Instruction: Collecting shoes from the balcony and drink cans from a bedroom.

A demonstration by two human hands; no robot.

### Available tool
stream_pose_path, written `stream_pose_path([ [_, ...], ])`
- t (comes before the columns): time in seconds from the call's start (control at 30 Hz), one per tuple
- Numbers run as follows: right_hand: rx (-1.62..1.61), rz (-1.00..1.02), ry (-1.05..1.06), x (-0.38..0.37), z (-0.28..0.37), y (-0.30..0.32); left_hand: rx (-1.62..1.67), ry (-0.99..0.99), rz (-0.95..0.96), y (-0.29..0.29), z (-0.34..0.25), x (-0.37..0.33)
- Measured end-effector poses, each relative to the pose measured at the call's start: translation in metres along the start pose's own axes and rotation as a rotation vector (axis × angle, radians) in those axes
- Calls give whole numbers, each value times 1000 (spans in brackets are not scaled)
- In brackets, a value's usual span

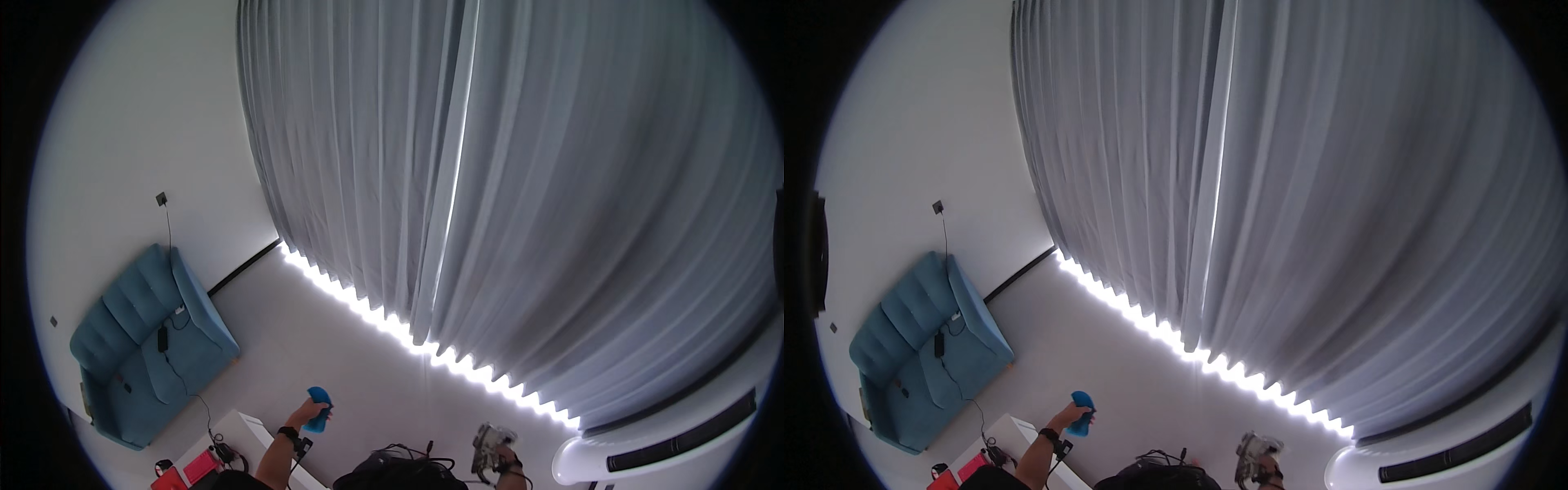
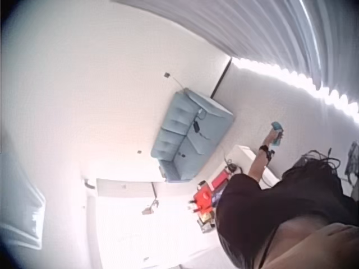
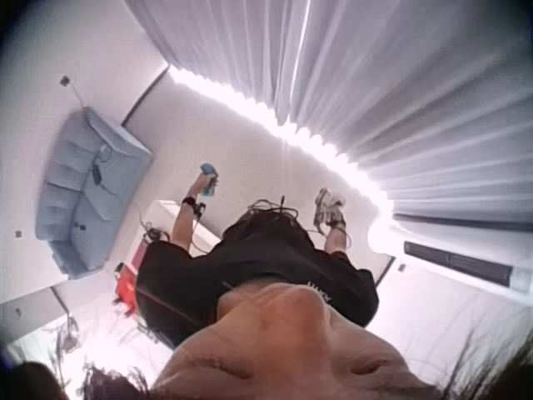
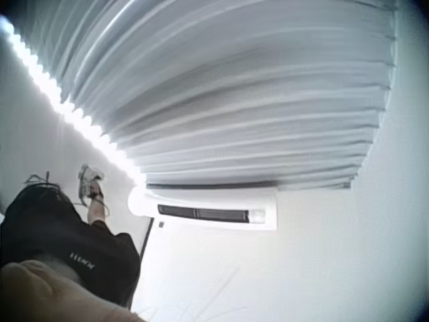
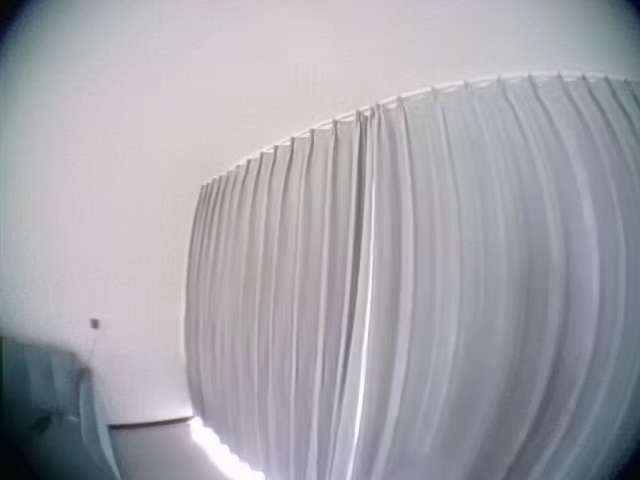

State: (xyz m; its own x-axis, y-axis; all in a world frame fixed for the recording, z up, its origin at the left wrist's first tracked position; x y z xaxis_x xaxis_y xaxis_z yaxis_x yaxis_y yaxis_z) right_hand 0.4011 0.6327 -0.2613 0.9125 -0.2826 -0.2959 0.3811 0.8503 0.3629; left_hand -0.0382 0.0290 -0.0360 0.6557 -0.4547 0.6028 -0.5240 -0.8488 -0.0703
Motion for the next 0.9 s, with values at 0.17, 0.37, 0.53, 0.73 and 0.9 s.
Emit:
stream_pose_path([
  [0.17,-643,-7,-770,-204,-69,-55,45,-132,86,-86,-146,-100],
  [0.37,-464,180,95,-517,-5,-137,-215,-116,398,-210,-304,-342],
  [0.53,-762,259,-919,-669,-76,-131,-553,-238,565,-344,-463,-498],
  [0.73,-797,166,-1266,-719,-122,-23,-237,-308,331,-260,-569,-631],
  [0.9,-728,113,-1637,-668,-206,127,-14,-343,-32,-130,-610,-681],
])
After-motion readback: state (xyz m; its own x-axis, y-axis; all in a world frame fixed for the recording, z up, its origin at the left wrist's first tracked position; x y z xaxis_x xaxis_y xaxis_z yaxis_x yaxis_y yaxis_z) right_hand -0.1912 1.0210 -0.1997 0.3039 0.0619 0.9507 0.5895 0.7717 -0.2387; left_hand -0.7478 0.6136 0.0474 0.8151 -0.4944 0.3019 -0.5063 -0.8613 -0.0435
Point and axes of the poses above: each hand's wrist, its own x-axis away from the middle knuckle, its own y-axis out of the back of the hand, z = x × y, the point moved 6 cm from there along -x, towards the middle knuckle, and after that the axes turned 2 degrees about -z, right-handed, at the moved point
